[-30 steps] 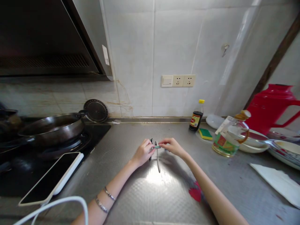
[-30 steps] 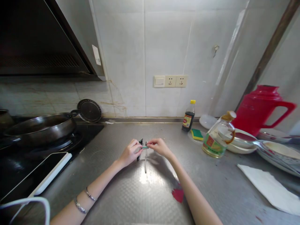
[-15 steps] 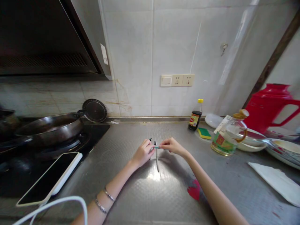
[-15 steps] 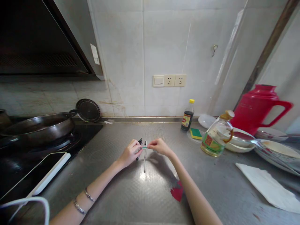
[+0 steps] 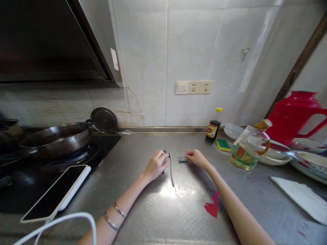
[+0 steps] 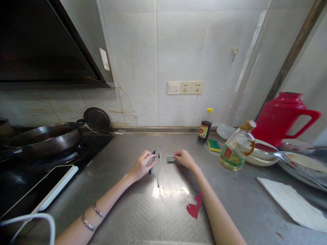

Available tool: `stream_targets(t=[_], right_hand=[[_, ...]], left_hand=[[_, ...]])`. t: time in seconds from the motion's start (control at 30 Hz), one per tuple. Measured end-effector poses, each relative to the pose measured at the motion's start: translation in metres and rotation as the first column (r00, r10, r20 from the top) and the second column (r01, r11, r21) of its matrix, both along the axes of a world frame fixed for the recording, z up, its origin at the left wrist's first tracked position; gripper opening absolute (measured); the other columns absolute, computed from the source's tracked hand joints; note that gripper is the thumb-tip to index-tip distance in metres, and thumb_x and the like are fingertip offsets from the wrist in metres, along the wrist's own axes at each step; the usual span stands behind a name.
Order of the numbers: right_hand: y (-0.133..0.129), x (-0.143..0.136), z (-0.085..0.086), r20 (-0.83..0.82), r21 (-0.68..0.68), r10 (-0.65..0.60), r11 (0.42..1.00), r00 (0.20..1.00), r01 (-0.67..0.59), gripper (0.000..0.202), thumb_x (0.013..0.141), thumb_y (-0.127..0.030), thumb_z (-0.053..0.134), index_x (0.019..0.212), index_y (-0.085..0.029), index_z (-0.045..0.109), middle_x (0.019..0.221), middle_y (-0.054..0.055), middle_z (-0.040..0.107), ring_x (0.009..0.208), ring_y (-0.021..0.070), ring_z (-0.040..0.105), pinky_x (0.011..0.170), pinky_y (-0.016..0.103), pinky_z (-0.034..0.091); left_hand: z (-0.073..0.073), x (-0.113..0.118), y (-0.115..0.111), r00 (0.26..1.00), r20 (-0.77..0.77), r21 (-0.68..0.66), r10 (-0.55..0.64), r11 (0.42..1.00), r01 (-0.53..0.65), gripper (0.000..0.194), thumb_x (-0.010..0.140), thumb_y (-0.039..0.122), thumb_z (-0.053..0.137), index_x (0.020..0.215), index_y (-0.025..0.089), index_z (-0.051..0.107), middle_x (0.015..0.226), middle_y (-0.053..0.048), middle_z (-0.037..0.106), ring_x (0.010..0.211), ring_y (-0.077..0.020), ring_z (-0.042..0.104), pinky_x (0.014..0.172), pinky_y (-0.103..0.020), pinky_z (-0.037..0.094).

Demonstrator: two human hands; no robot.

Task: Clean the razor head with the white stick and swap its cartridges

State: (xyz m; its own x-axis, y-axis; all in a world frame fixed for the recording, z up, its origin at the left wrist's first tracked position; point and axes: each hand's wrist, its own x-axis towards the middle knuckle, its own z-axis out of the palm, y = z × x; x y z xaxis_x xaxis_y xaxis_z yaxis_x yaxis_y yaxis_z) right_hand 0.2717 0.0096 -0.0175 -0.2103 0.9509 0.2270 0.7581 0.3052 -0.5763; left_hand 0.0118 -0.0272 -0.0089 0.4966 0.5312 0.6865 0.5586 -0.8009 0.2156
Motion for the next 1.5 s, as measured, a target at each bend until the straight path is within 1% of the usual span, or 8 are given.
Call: stream_targets(t=[0.27, 0.53, 0.83, 1.0, 1.13, 1.3, 1.4, 1.5], right_hand=[[0.0, -0.001, -0.003, 0.069, -0.013, -0.009, 1.0, 0.998, 0.01, 0.026, 0.073, -0.03, 0.052, 0.073, -0.013, 0.072, 0.066, 0.006, 0.067, 0.062, 0.0159, 0.056, 0.056, 0.023, 0.035], [-0.001, -0.003, -0.002, 0.084, -0.007, 0.03, 1.0, 0.996, -0.03, 0.025, 0.073, -0.029, 0.052, 0.073, -0.015, 0.073, 0.066, 0.005, 0.067, 0.063, 0.0157, 0.056, 0.059, 0.023, 0.037], [-0.003, -0.008, -0.005, 0.087, 0.06, -0.033, 0.998, 0.996, 0.027, 0.022, 0.072, -0.026, 0.054, 0.073, -0.014, 0.072, 0.075, 0.008, 0.066, 0.074, 0.0178, 0.058, 0.068, 0.023, 0.039], [-0.003, -0.011, -0.007, 0.062, 0.116, -0.041, 0.993, 0.997, 0.034, 0.021, 0.072, -0.024, 0.053, 0.076, -0.013, 0.071, 0.08, 0.008, 0.064, 0.072, 0.0168, 0.057, 0.067, 0.024, 0.04], [-0.003, -0.013, -0.007, 0.05, 0.116, 0.006, 0.993, 0.999, -0.012, 0.024, 0.075, -0.022, 0.05, 0.084, -0.015, 0.071, 0.084, 0.008, 0.062, 0.073, 0.0155, 0.056, 0.07, 0.024, 0.041], [-0.005, -0.017, -0.006, 0.082, 0.061, 0.049, 0.997, 0.995, -0.054, 0.024, 0.075, -0.018, 0.05, 0.087, -0.019, 0.071, 0.09, 0.007, 0.061, 0.079, 0.0154, 0.055, 0.073, 0.024, 0.041], [-0.007, -0.019, -0.005, 0.108, 0.05, 0.056, 0.997, 0.993, -0.062, 0.024, 0.077, -0.02, 0.049, 0.088, -0.02, 0.071, 0.092, 0.006, 0.061, 0.08, 0.0155, 0.056, 0.073, 0.024, 0.04], [-0.008, -0.019, -0.005, 0.116, 0.078, 0.024, 0.996, 0.993, -0.033, 0.027, 0.079, -0.022, 0.047, 0.093, -0.019, 0.07, 0.093, 0.007, 0.061, 0.081, 0.0158, 0.056, 0.074, 0.024, 0.04]], left_hand=[[-0.001, 0.0, 0.0, 1.0, -0.006, -0.007, 0.002, 1.0, -0.002, 0.022, 0.085, 0.023, 0.048, 0.104, 0.017, 0.056, 0.092, -0.007, 0.054, 0.09, -0.0168, 0.051, 0.079, -0.031, 0.046], [0.002, 0.001, -0.002, 1.0, -0.025, -0.015, 0.015, 1.0, -0.015, 0.018, 0.085, 0.022, 0.047, 0.099, 0.018, 0.058, 0.09, -0.006, 0.055, 0.089, -0.0161, 0.052, 0.079, -0.03, 0.046], [0.002, 0.001, -0.003, 1.0, -0.03, -0.023, 0.001, 1.0, -0.002, 0.017, 0.084, 0.021, 0.048, 0.098, 0.017, 0.058, 0.09, -0.006, 0.055, 0.087, -0.0158, 0.052, 0.078, -0.029, 0.046], [0.003, 0.0, -0.003, 1.0, -0.026, -0.028, 0.005, 1.0, -0.006, 0.016, 0.084, 0.021, 0.048, 0.096, 0.018, 0.058, 0.089, -0.006, 0.054, 0.087, -0.0158, 0.052, 0.077, -0.029, 0.046], [0.002, 0.0, -0.003, 0.999, -0.032, -0.032, 0.001, 0.999, -0.002, 0.017, 0.085, 0.021, 0.047, 0.097, 0.018, 0.058, 0.09, -0.006, 0.055, 0.088, -0.0162, 0.052, 0.078, -0.03, 0.046], [0.003, 0.0, -0.004, 0.999, -0.032, -0.042, -0.002, 0.999, 0.001, 0.017, 0.084, 0.021, 0.047, 0.097, 0.019, 0.058, 0.09, -0.005, 0.054, 0.088, -0.0161, 0.052, 0.079, -0.03, 0.046], [0.004, 0.0, -0.004, 0.999, -0.042, -0.038, 0.013, 0.999, -0.015, 0.017, 0.084, 0.021, 0.048, 0.097, 0.019, 0.059, 0.09, -0.006, 0.055, 0.088, -0.0162, 0.052, 0.079, -0.03, 0.046], [0.005, -0.003, 0.001, 0.996, -0.037, -0.034, 0.085, 0.996, -0.086, 0.018, 0.084, 0.021, 0.047, 0.096, 0.017, 0.06, 0.09, -0.006, 0.055, 0.088, -0.0168, 0.052, 0.079, -0.031, 0.046]])
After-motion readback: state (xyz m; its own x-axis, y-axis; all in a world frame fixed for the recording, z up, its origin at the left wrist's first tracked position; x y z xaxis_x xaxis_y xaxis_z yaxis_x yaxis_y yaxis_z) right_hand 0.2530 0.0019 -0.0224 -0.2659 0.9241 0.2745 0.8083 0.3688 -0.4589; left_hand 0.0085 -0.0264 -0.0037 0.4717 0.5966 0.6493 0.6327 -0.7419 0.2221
